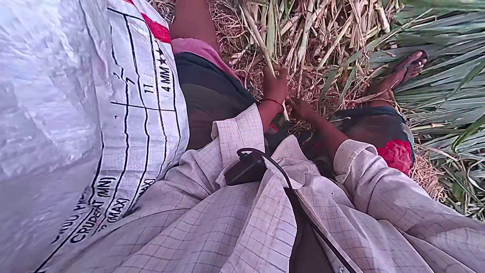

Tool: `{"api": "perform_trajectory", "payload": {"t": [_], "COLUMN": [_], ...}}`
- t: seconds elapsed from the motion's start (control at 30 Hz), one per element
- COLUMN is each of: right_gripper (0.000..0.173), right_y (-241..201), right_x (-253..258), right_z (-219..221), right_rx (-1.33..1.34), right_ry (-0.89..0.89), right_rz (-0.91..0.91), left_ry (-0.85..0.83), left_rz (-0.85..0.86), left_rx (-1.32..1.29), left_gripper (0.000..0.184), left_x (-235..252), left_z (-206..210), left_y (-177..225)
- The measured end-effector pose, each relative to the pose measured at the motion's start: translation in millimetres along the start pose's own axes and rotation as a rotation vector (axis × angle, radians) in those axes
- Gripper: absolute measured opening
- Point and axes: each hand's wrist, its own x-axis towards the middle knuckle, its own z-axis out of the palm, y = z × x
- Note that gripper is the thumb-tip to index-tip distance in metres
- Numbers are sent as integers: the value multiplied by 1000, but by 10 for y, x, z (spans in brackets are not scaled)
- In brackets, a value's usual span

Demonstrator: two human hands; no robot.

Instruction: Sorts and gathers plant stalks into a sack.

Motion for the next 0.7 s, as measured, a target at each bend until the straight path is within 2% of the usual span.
{"api": "perform_trajectory", "payload": {"t": [0.07, 0.1, 0.2, 0.3, 0.4, 0.43, 0.5, 0.57, 0.63, 0.7], "right_gripper": [50, 52, 54, 41, 29, 35, 60, 74, 74, 71], "right_y": [56, 118, 195, 89, -110, -152, -126, -57, -59, -143], "right_x": [-23, 22, 122, 18, -379, -523, -736, -846, -935, -987], "right_z": [114, 172, 101, -184, -557, -673, -843, -920, -907, -793], "right_rx": [-235, -280, -297, -188, 142, 263, 410, 334, 147, 48], "right_ry": [-214, -231, -157, -76, 118, 191, 391, 641, 840, 944], "right_rz": [73, 79, 87, 146, 119, 96, 8, -106, -139, -192], "left_ry": [38, 33, -11, 9, 27, 8, -70, -183, -271, -349], "left_rz": [-41, -42, 20, 72, 71, 62, 18, -65, -97, -35], "left_rx": [-87, -84, -45, -41, -68, -75, -75, -54, -35, -8], "left_gripper": [37, 37, 33, 29, 29, 28, 29, 34, 36, 40], "left_x": [-2, -4, 15, 15, -31, -41, -99, -174, -238, -261], "left_z": [-2, 10, 38, 34, 33, 42, 57, 75, 104, 106], "left_y": [6, -17, -71, -30, 0, 6, 23, 47, 53, 17]}}
